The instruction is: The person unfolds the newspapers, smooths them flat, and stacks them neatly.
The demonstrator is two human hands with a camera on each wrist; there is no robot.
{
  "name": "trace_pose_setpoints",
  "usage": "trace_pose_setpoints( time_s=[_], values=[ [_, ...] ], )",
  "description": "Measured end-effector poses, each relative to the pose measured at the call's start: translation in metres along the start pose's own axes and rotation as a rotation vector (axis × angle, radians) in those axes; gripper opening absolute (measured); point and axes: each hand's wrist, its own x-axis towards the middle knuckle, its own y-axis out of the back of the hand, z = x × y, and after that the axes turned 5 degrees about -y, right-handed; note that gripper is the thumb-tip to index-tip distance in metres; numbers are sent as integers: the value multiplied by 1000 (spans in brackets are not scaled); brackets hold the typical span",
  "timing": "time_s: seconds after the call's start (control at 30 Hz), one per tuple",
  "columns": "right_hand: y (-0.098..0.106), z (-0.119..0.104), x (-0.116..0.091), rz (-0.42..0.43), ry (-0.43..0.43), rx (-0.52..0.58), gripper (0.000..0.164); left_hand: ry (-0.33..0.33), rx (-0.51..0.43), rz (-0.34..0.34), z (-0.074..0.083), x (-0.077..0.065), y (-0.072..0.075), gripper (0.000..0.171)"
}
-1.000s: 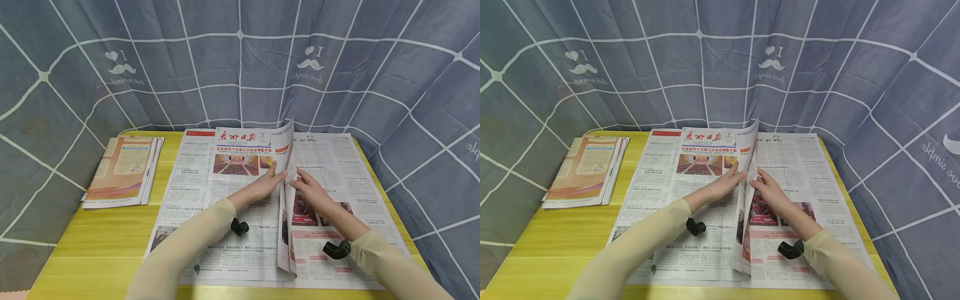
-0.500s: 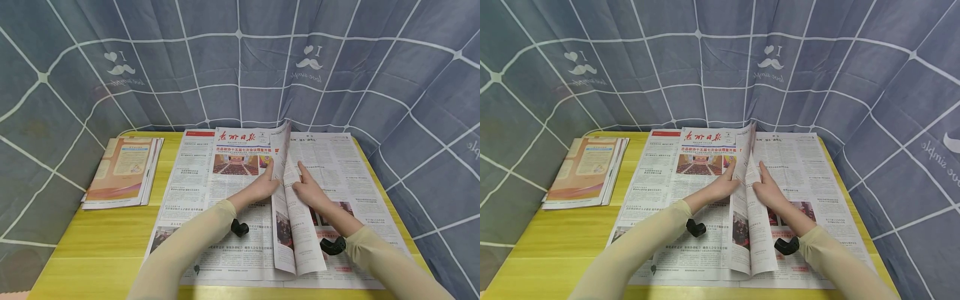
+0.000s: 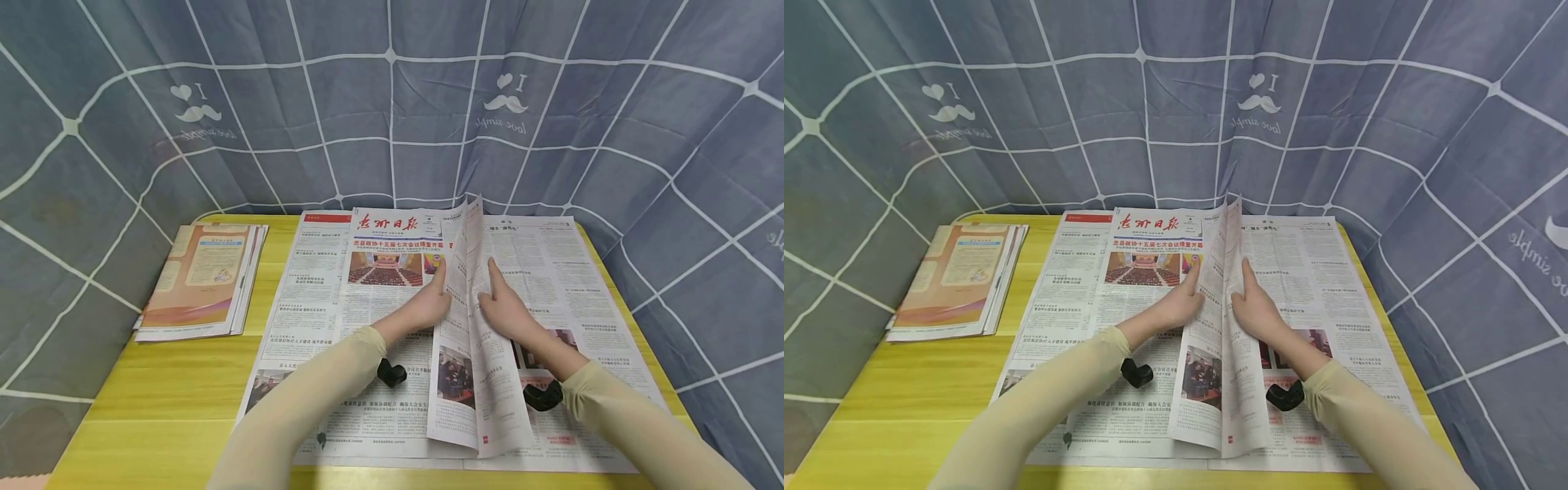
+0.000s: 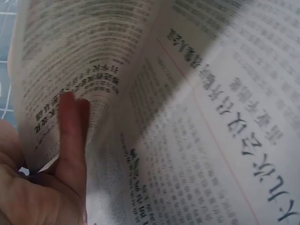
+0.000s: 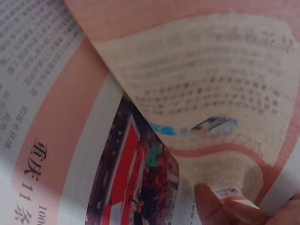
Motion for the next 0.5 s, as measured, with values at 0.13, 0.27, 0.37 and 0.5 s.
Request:
trace_pose_setpoints(
  time_s=[0.13,0.27,0.37,0.5],
  values=[
    [0,1,-2,28,-1,-59,73,-21,101,17,-2,-1,-1,70],
    [0,2,-4,48,-4,-76,71,-27,135,25,-2,-3,0,68],
    [0,2,-6,50,-14,-62,70,-37,129,38,0,-5,3,68],
    [2,3,-9,46,-21,-25,70,-53,126,57,2,-8,7,68]
  ],
)
